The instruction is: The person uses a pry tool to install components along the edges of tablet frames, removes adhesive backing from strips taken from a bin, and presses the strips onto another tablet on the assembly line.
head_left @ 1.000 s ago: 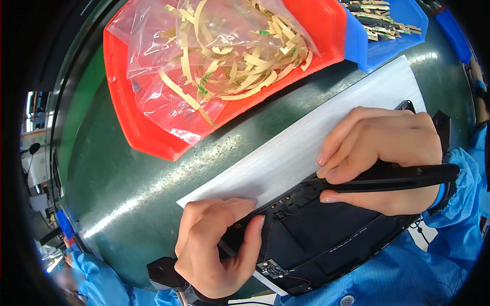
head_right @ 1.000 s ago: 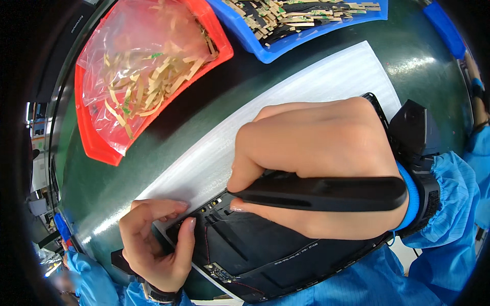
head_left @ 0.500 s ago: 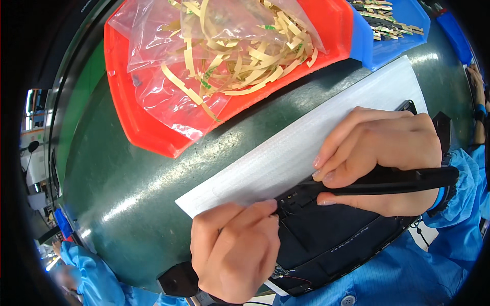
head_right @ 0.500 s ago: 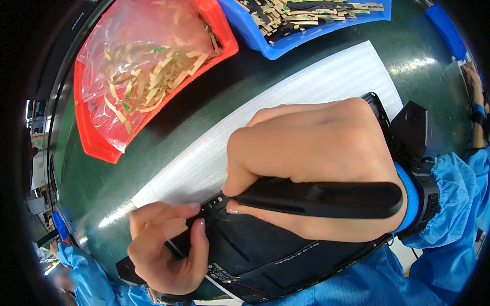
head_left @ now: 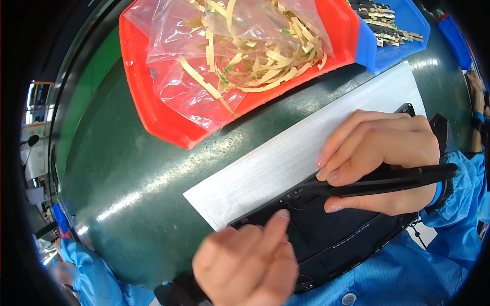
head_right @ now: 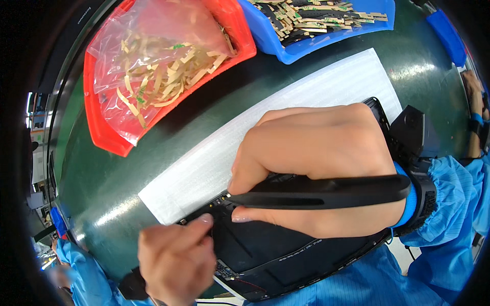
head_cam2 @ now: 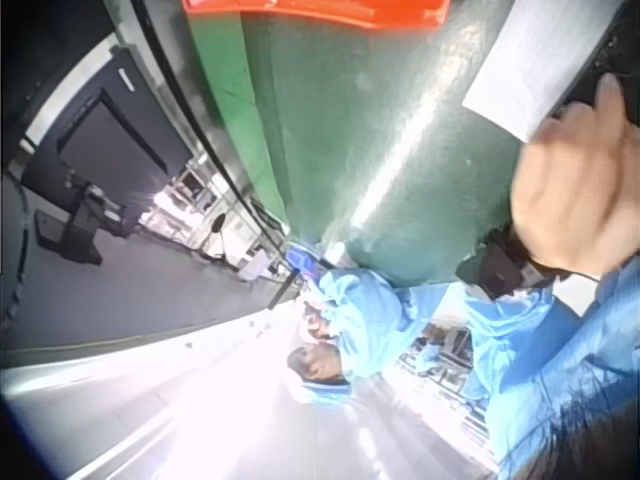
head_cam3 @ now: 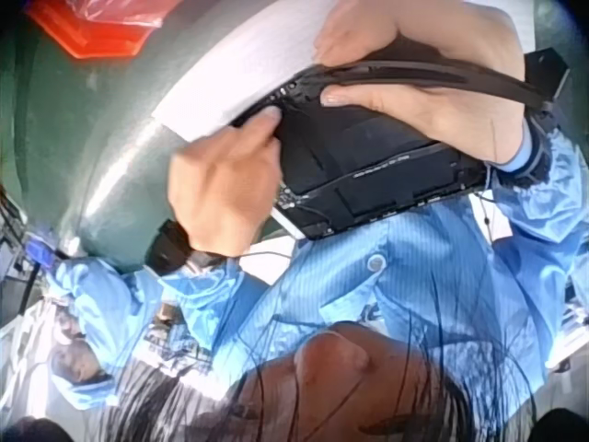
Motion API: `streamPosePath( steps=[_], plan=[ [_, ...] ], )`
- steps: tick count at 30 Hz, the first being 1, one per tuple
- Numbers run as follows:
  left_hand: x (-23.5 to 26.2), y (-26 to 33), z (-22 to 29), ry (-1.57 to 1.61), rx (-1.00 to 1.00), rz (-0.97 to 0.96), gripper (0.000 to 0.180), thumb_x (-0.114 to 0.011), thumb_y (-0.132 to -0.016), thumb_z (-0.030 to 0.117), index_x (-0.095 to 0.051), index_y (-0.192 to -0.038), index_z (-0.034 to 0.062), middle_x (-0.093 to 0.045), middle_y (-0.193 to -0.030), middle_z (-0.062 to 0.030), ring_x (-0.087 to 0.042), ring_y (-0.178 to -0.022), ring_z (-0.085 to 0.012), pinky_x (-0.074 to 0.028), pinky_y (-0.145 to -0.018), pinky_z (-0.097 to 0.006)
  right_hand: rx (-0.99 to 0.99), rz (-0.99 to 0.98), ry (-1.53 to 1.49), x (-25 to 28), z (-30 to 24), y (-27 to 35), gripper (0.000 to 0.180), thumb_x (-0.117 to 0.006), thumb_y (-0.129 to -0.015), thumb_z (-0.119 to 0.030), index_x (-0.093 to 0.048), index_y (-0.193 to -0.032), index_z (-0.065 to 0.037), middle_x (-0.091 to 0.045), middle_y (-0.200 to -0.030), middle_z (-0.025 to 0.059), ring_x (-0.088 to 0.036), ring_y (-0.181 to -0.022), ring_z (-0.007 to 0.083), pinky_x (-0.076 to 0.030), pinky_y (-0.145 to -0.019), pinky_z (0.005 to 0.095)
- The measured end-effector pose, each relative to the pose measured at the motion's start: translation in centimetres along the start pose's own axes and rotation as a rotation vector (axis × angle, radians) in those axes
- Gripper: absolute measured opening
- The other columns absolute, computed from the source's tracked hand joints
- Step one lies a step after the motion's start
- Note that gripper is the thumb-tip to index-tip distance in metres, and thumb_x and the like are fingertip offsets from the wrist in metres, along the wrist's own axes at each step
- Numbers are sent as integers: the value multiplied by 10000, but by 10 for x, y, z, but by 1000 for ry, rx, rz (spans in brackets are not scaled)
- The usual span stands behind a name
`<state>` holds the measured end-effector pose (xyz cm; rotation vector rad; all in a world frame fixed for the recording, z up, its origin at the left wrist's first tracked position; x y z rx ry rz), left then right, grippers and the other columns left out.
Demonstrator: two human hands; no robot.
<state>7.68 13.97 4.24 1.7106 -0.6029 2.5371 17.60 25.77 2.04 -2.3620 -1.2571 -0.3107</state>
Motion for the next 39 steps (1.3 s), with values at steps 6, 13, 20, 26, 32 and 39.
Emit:
streamPosePath(
  steps=[6,13,20,26,32,39],
  plan=[
    [-17,-3,20,-106,-212,107,109,-610,-818,-9,-510,-842,28,-711,-927,-163,-604,-729,-216,-493,-620,-267,61,28,17,-2,0,7,282,-868,-629,-51,-644,-796,-17,-692,-820,136,-688,-781,285,-572,-656,328],
    [-26,12,16,-73,-174,213,124,-603,-816,-39,-498,-847,19,-699,-974,-199,-604,-724,-233,-520,-643,-280,78,66,-62,-4,0,5,168,-763,-752,-99,-627,-781,-5,-649,-782,95,-667,-770,262,-504,-690,330],
    [-25,15,20,-109,-167,194,143,-612,-802,-75,-496,-862,-17,-687,-964,-236,-610,-728,-258,-534,-646,-295,41,14,-17,-5,-1,3,229,-846,-664,-34,-672,-813,-26,-689,-837,97,-681,-804,262,-544,-668,330],
    [-17,11,18,-128,-66,189,126,-620,-792,-64,-531,-878,-39,-678,-934,-260,-631,-758,-296,-547,-655,-322,30,0,1,-4,0,2,194,-839,-674,-54,-690,-794,-25,-697,-830,95,-682,-810,244,-541,-678,325],
    [-25,15,21,-208,-101,196,113,-622,-805,-15,-559,-895,-39,-681,-900,-254,-656,-782,-329,-560,-674,-339,46,40,11,-5,0,3,133,-732,-717,-70,-630,-792,-27,-654,-816,61,-663,-814,208,-483,-681,292],
    [-36,15,22,-284,-62,111,156,-556,-843,-34,-523,-993,-5,-657,-1022,-236,-643,-918,-300,-552,-751,-316,79,53,4,-2,0,5,176,-790,-694,-72,-666,-801,-10,-673,-811,91,-668,-789,249,-508,-687,329]
  ],
)
Point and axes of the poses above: each hand's wrist, its own y-axis away from the middle knuckle, its own x-axis out of the back of the hand, z = x × y, the point moved 8 cm from there along -y, towards the middle knuckle
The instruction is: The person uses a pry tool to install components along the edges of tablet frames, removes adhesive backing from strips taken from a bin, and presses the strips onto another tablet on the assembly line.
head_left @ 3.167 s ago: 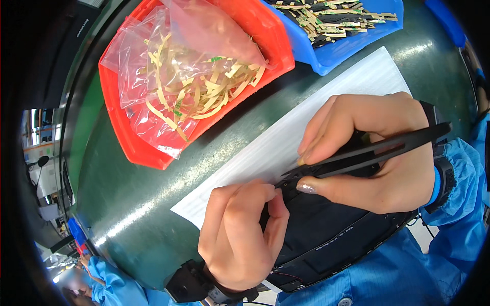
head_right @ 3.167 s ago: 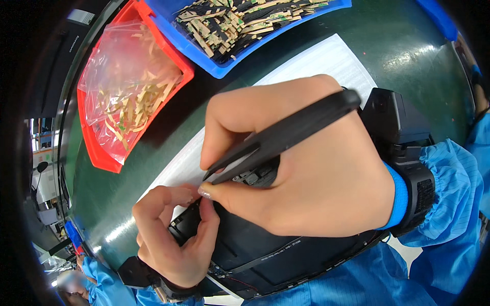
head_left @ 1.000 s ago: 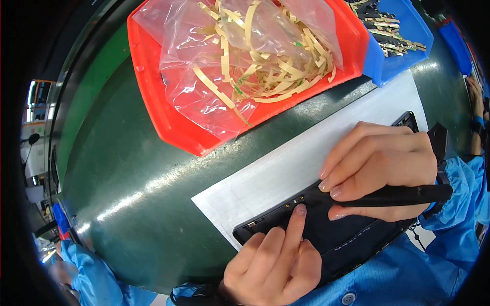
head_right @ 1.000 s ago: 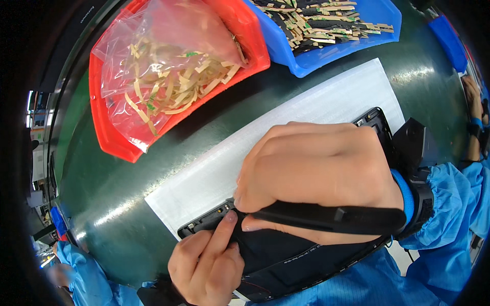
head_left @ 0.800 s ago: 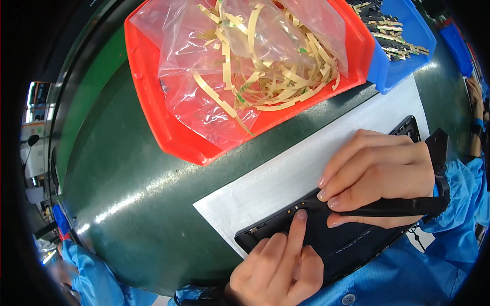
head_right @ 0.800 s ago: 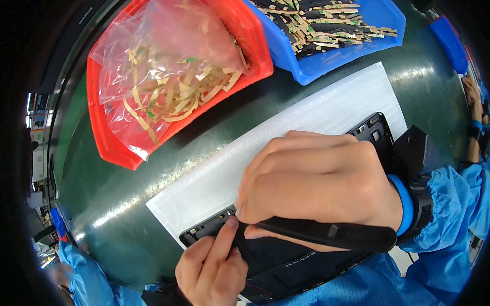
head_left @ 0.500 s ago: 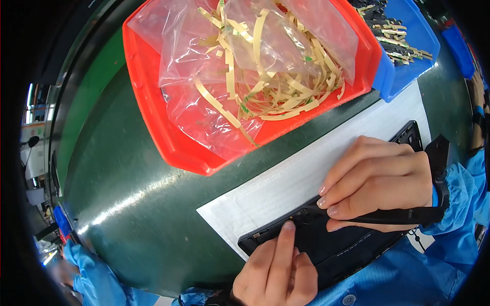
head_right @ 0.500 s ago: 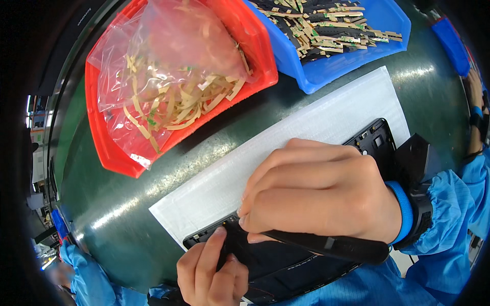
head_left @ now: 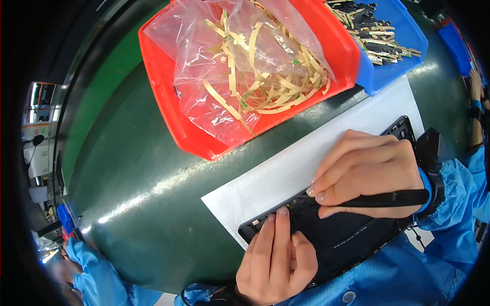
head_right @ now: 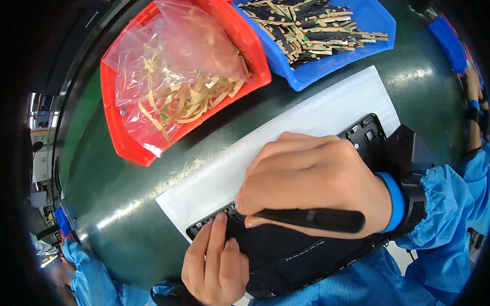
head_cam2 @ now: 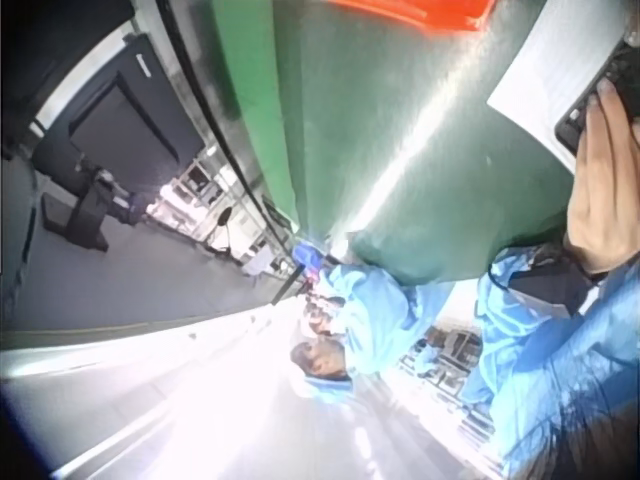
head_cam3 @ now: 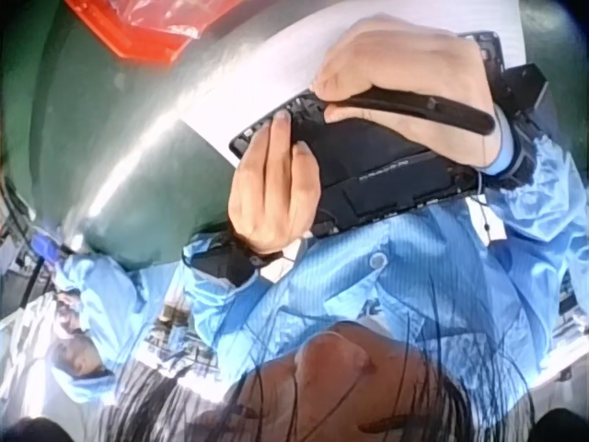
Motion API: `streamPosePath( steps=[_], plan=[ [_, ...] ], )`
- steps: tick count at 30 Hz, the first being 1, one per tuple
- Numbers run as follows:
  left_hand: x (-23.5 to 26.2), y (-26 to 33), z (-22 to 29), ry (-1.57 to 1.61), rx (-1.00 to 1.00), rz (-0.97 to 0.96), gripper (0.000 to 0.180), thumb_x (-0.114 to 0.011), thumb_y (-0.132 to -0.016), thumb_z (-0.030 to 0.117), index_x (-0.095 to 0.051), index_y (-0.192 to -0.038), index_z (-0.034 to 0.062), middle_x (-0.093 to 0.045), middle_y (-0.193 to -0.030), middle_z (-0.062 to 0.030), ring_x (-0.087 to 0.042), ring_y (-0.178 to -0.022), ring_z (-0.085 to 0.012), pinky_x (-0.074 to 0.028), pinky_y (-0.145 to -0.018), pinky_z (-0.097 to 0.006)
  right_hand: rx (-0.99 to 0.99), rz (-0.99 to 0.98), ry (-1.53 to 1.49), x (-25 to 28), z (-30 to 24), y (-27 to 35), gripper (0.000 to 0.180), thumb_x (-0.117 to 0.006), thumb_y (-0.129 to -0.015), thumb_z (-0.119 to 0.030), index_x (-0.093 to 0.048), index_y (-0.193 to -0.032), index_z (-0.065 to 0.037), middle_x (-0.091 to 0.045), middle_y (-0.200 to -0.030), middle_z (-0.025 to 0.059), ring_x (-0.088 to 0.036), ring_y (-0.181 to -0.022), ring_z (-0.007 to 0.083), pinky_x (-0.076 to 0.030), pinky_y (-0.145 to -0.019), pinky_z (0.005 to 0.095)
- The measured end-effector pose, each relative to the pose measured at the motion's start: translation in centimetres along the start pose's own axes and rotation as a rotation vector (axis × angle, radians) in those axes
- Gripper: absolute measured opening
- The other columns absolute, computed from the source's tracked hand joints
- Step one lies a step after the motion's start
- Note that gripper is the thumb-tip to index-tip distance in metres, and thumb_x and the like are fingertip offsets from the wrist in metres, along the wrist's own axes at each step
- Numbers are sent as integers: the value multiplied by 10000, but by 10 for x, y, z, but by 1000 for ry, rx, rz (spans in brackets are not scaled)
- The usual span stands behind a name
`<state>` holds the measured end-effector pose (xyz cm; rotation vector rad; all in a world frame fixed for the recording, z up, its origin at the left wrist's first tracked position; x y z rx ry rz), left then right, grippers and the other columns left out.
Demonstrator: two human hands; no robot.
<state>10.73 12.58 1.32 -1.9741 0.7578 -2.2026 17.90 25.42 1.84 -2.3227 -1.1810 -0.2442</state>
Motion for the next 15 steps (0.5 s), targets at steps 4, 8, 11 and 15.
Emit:
streamPosePath(
  steps=[4,8,11,15],
  plan=[
    [10,-7,4,-71,38,-7,107,-524,-858,-32,-538,-919,55,-698,-936,-181,-669,-783,-234,-563,-621,-254,27,-14,-14,2,-3,3,172,-788,-699,-53,-660,-807,-11,-664,-796,94,-647,-758,271,-504,-692,340],
    [20,-13,-12,146,59,48,183,-600,-733,-90,-560,-888,-2,-694,-915,-188,-670,-755,-271,-550,-622,-292,2,42,-38,6,-4,4,148,-773,-707,-61,-651,-782,-26,-644,-733,67,-613,-686,258,-480,-645,320],
    [33,-15,-45,418,138,113,258,-615,-705,-157,-543,-917,-29,-672,-892,-169,-651,-767,-289,-522,-685,-307,-6,70,-25,6,-6,-3,184,-794,-697,-94,-662,-806,-26,-661,-739,71,-626,-675,235,-484,-619,295],
    [23,-16,-62,297,281,62,307,-681,-692,-104,-548,-943,12,-636,-954,-116,-569,-915,-306,-463,-799,-372,-163,120,-184,12,3,2,147,-745,-797,-135,-660,-839,-23,-672,-757,61,-629,-710,126,-473,-642,272]
  ],
)
Point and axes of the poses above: each hand's wrist, its own y-axis away from the middle knuckle, its own x-axis out of the back of the hand, z = x × y, the point moved 8 cm from there along -y, towards the middle knuckle
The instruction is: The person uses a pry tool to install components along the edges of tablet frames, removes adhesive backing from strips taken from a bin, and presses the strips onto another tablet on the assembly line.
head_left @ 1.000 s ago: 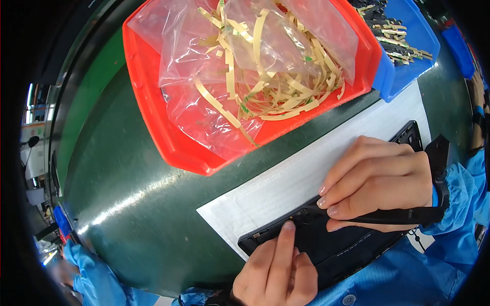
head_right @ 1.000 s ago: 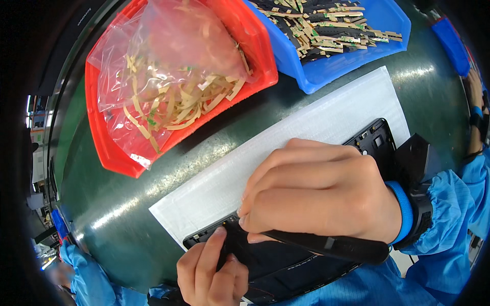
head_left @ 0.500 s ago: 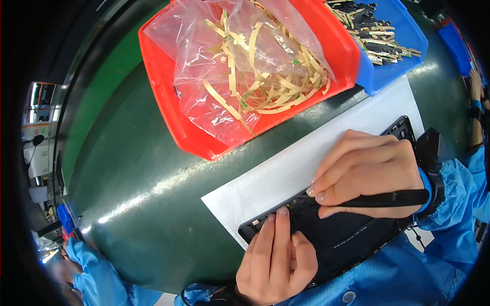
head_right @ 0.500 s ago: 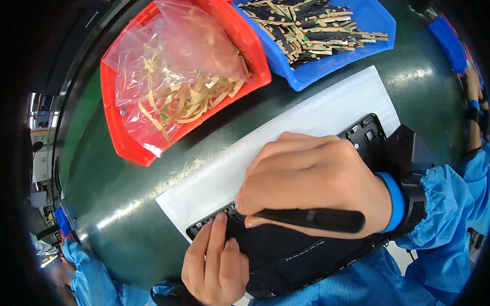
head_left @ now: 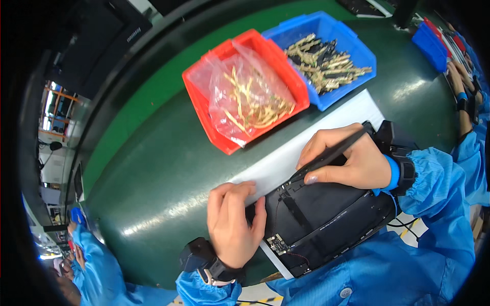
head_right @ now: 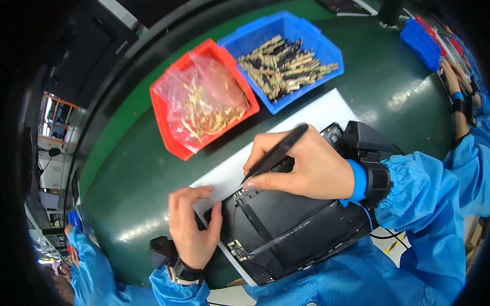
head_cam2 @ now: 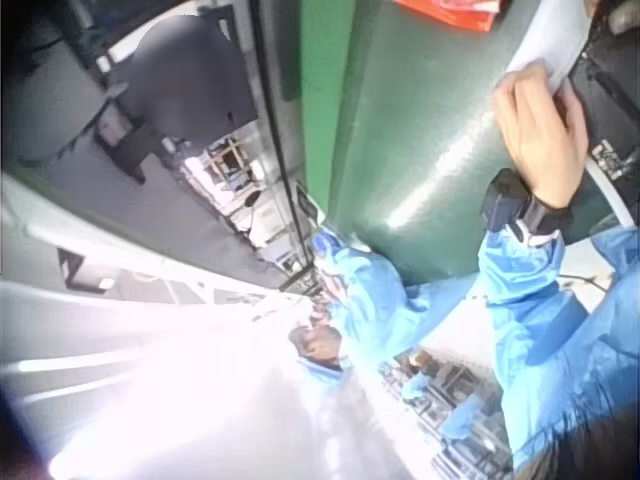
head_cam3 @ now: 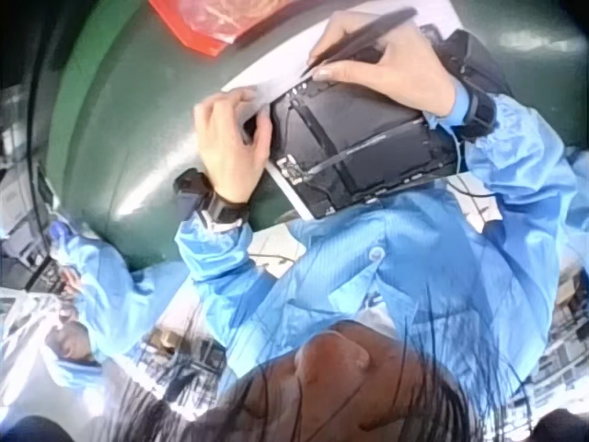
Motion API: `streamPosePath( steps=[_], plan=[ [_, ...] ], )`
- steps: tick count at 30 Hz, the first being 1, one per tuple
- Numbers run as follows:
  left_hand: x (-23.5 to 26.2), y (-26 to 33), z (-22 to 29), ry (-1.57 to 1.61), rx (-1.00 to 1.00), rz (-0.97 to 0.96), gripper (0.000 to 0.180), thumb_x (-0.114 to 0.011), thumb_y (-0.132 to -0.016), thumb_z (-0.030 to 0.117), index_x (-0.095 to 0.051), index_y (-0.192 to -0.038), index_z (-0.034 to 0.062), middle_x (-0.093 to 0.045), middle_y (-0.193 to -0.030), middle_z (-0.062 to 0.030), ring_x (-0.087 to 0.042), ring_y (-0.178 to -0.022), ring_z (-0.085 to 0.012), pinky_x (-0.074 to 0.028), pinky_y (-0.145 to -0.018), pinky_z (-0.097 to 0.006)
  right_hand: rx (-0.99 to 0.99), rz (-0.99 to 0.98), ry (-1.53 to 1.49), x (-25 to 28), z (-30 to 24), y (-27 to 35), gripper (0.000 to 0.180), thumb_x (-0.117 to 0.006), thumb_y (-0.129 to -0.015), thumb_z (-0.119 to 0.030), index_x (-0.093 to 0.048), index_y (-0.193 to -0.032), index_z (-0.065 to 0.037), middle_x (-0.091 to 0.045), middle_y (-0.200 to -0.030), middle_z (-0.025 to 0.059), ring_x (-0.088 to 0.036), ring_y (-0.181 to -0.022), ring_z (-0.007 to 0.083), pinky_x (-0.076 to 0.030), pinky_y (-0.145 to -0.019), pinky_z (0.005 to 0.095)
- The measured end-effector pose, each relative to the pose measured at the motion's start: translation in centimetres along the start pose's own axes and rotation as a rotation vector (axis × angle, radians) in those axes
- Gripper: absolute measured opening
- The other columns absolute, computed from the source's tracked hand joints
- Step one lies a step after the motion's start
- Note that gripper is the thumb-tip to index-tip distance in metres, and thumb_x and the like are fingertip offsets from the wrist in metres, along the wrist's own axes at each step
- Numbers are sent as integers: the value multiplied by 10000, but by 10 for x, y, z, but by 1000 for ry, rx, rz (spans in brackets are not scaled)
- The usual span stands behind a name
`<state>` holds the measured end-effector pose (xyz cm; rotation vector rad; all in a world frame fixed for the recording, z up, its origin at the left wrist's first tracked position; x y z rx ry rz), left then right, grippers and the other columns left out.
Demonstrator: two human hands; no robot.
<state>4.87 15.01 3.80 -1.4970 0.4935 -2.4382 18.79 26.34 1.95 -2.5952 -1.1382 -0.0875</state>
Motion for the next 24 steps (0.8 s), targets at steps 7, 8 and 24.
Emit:
streamPosePath(
  steps=[7,8,24],
  plan=[
    [-4,7,-9,3,29,-18,370,-753,-684,-9,-577,-1008,19,-583,-1020,-133,-533,-1009,-327,-435,-874,-399,32,114,72,53,-36,20,322,-471,-948,-188,-665,-852,50,-638,-1144,221,-621,-1006,259,-483,-882,372],
    [-3,8,-10,15,27,1,394,-761,-679,-4,-570,-1023,19,-582,-1038,-137,-530,-1037,-333,-433,-890,-402,136,190,63,64,-37,30,261,-499,-917,-146,-669,-864,46,-635,-1151,208,-640,-928,241,-505,-830,349],
    [3,101,3,1332,950,-148,633,-506,-903,-50,-238,-1467,49,-351,-1457,-156,-363,-1346,-261,-397,-1048,-447,-562,62,556,101,9,127,233,-757,-752,-162,-640,-814,30,-641,-634,98,-628,-556,180,-499,-560,294]
  ],
)
Point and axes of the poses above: each hand's wrist, its own y-axis away from the middle knuckle, its own x-axis out of the back of the hand, z = x × y, the point moved 8 cm from there along -y, towards the middle knuckle
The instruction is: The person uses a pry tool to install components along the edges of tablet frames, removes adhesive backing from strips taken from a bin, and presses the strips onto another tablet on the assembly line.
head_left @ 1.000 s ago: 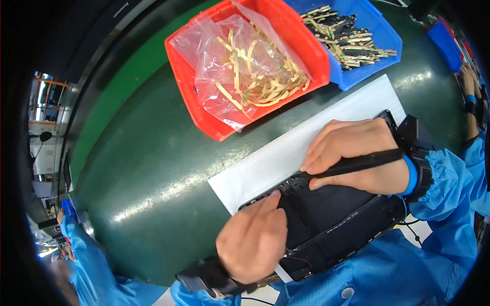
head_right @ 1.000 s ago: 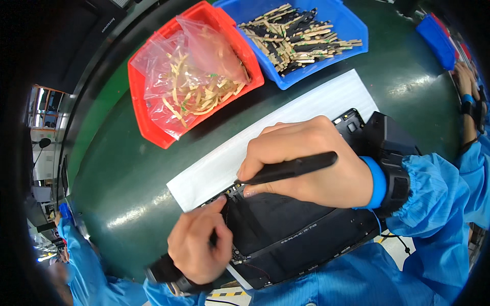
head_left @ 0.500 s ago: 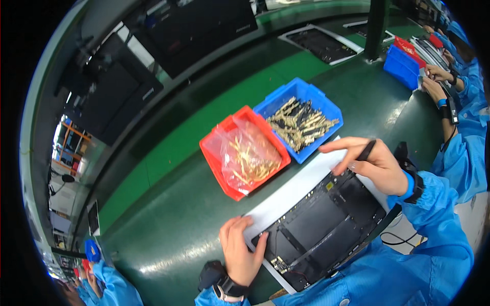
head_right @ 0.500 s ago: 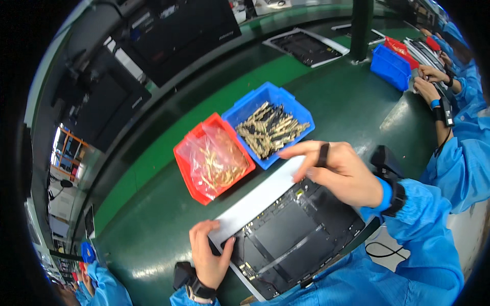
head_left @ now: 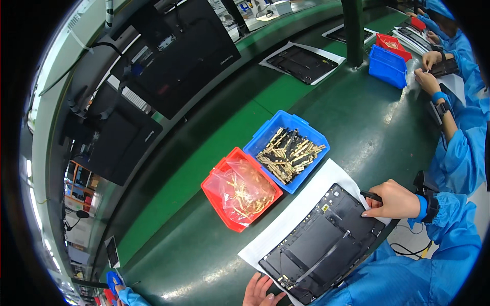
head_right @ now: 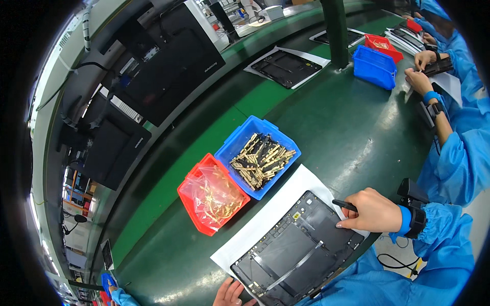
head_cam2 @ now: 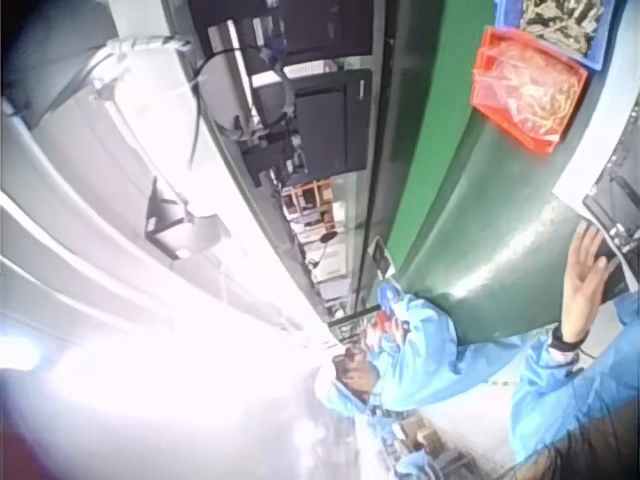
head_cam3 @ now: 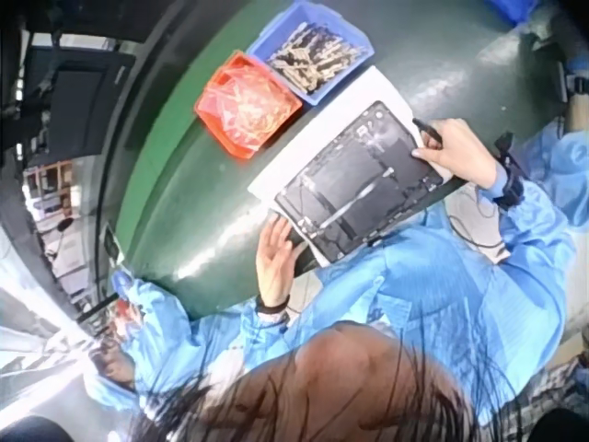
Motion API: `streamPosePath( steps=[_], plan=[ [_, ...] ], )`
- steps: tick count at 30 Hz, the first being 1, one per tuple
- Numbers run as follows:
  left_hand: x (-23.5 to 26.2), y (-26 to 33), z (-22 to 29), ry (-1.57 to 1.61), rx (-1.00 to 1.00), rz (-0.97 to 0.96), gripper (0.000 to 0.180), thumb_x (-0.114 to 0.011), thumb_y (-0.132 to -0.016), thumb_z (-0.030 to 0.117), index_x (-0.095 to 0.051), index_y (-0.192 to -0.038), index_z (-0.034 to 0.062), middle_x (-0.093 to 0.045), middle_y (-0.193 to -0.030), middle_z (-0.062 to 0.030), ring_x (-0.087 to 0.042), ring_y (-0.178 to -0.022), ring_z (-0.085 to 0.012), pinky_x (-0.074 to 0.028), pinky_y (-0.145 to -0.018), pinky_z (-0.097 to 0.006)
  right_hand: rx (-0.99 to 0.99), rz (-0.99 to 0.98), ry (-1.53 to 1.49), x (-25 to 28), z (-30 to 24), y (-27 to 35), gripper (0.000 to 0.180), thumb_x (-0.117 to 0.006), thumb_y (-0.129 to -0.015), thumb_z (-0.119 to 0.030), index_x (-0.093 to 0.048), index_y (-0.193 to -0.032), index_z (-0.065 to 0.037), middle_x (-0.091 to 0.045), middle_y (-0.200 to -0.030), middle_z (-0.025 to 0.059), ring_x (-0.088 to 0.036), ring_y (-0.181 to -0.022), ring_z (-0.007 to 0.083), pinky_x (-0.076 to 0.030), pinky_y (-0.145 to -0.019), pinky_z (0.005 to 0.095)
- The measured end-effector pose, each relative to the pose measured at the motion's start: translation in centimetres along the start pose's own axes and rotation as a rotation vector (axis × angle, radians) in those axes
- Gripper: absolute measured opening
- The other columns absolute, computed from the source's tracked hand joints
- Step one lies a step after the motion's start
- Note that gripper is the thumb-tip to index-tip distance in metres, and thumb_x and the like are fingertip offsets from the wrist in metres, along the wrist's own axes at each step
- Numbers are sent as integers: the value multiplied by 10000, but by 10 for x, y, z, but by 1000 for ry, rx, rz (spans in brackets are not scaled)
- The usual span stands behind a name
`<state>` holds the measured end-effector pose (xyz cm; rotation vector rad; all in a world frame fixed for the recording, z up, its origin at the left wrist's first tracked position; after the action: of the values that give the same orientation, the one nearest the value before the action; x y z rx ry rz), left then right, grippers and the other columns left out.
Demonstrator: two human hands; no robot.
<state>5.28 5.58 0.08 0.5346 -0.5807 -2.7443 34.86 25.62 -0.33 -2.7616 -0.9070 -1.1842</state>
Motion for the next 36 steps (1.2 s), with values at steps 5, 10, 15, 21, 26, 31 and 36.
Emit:
streamPosePath(
  steps=[5,10,15,21,26,31,36],
  plan=[
    [-4,-1,-13,9,58,6,561,-535,-862,-80,-346,-1387,-13,-508,-1305,-148,-523,-1175,-239,-425,-1001,-370,86,59,116,-8,1,0,269,-708,-783,-219,-636,-763,40,-598,-582,155,-610,-521,307,-492,-538,367],
    [-11,13,-1,-196,-135,120,382,-490,-922,-20,-463,-1302,-54,-568,-1231,-133,-537,-1120,-220,-398,-994,-336,202,117,-110,-3,-13,9,226,-668,-806,-183,-627,-821,39,-590,-582,150,-613,-510,280,-485,-514,349],
    [-8,14,71,-615,-527,233,358,-448,-959,61,-457,-1291,-72,-564,-1199,-167,-529,-1074,-237,-397,-963,-349,394,369,-104,48,-62,15,156,-700,-777,-88,-559,-798,-24,-563,-581,104,-584,-481,208,-439,-466,297],
    [-27,-33,197,-37,-1009,303,266,-553,-954,134,-531,-1173,-15,-589,-1151,-116,-547,-1079,-215,-424,-923,-333,691,508,-57,115,-145,-12,161,-680,-820,-132,-572,-844,-16,-569,-629,76,-543,-510,172,-411,-483,297],
    [40,-169,244,-57,-763,155,180,-513,-981,129,-564,-1084,-10,-631,-1059,-84,-598,-944,-168,-464,-834,-312,488,603,-49,177,-115,-83,222,-635,-827,-196,-638,-799,25,-624,-649,99,-600,-603,141,-468,-576,304],
    [132,-269,241,15,-674,454,140,-512,-975,86,-585,-1025,-23,-651,-948,-77,-620,-814,-176,-500,-744,-331,404,399,-112,148,-64,-128,151,-640,-804,-131,-651,-810,19,-645,-642,49,-581,-581,90,-473,-567,269],
    [200,-318,222,-6,-545,728,199,-539,-962,126,-627,-1013,-46,-664,-917,-101,-633,-785,-228,-522,-715,-371,389,329,-48,99,-63,-140,161,-669,-774,-118,-673,-832,32,-645,-663,124,-619,-594,159,-492,-595,283]
  ],
)
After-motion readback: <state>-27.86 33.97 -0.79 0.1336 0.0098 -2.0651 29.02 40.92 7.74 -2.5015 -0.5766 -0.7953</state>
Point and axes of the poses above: each hand's wrist, its own y-axis away from the middle knuckle, its own x-axis out of the back of the hand, z = x × y, the point moved 8 cm from there along -y, towards the middle knuckle
